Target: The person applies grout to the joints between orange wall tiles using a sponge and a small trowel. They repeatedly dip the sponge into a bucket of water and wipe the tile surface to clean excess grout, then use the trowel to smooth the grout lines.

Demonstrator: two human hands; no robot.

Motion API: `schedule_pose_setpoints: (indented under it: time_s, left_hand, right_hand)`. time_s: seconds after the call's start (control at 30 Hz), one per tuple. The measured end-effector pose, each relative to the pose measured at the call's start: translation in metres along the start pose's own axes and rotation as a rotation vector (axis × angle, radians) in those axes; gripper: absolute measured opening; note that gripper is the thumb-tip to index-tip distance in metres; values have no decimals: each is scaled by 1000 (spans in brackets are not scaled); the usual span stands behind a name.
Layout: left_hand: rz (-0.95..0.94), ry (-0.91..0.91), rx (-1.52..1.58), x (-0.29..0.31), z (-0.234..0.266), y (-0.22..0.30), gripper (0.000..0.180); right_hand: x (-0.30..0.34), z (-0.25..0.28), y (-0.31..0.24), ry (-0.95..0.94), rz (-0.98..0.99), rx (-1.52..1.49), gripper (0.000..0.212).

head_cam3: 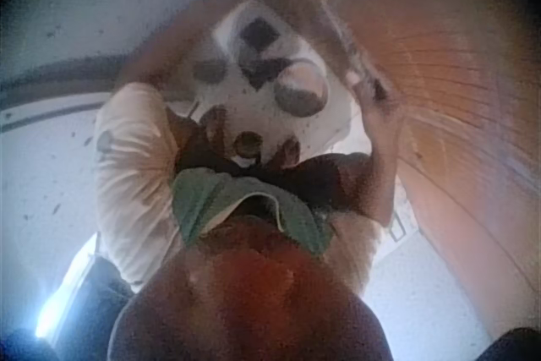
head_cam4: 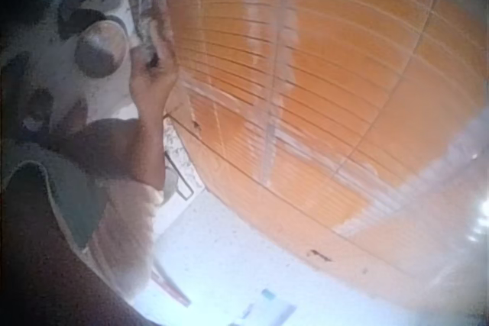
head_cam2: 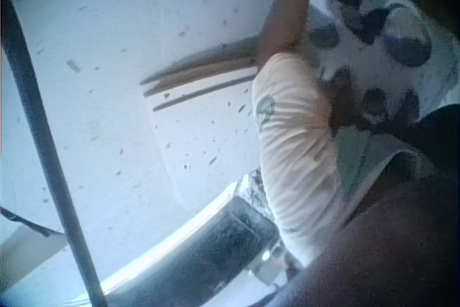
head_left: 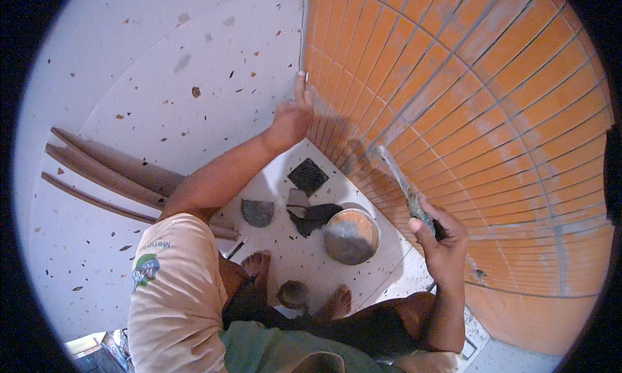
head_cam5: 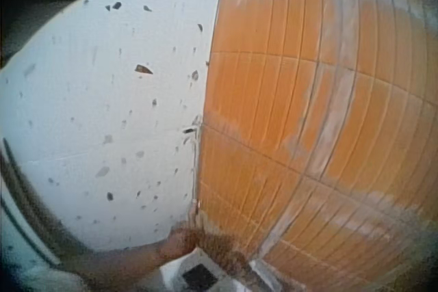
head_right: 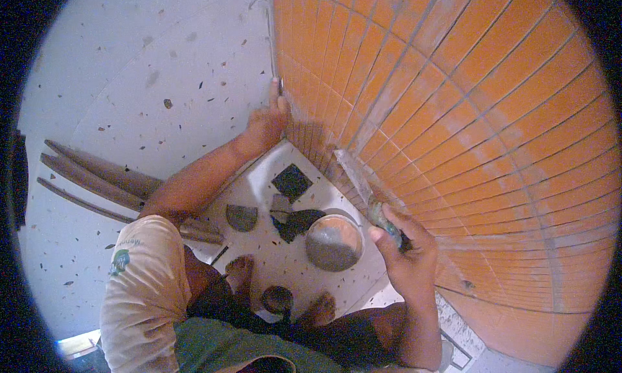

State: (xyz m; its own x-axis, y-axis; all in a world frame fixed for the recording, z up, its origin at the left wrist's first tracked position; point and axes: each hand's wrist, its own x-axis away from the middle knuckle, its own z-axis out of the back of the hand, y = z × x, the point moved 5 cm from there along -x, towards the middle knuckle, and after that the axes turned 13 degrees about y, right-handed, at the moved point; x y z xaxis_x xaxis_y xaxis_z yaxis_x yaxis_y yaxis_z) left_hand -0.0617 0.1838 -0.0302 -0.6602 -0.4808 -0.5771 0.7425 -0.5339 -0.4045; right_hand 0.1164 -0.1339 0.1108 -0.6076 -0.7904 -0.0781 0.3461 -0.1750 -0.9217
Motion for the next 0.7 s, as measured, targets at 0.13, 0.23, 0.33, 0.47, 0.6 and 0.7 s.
schedule_pose_setpoints:
  time_s: [0.13, 0.23, 0.33, 0.47, 0.6, 0.7]
  left_hand:
    - [82, -113, 53, 8, -29, 4, 61]
    - [73, -216, 165, 28, -58, 19, 67]
    - [112, -370, 227, 74, -102, 25, 70]
    - [-116, -391, 252, 76, -68, 54, 77]
    - [-14, -324, 382, 48, -8, 43, 72]
    - [-43, -223, 274, 39, -3, 33, 67]
  right_hand:
    - [0, 1, 0, 1, -27, -13, 36]
    - [2, 2, -1, 10, -24, -35, 36]
    - [-1, -2, -6, -13, -14, 19, 38]
    - [1, 5, -2, 22, -28, -1, 38]
    - [1, 3, -2, 18, -40, -7, 37]
    - [2, 0, -5, 7, -19, -8, 36]
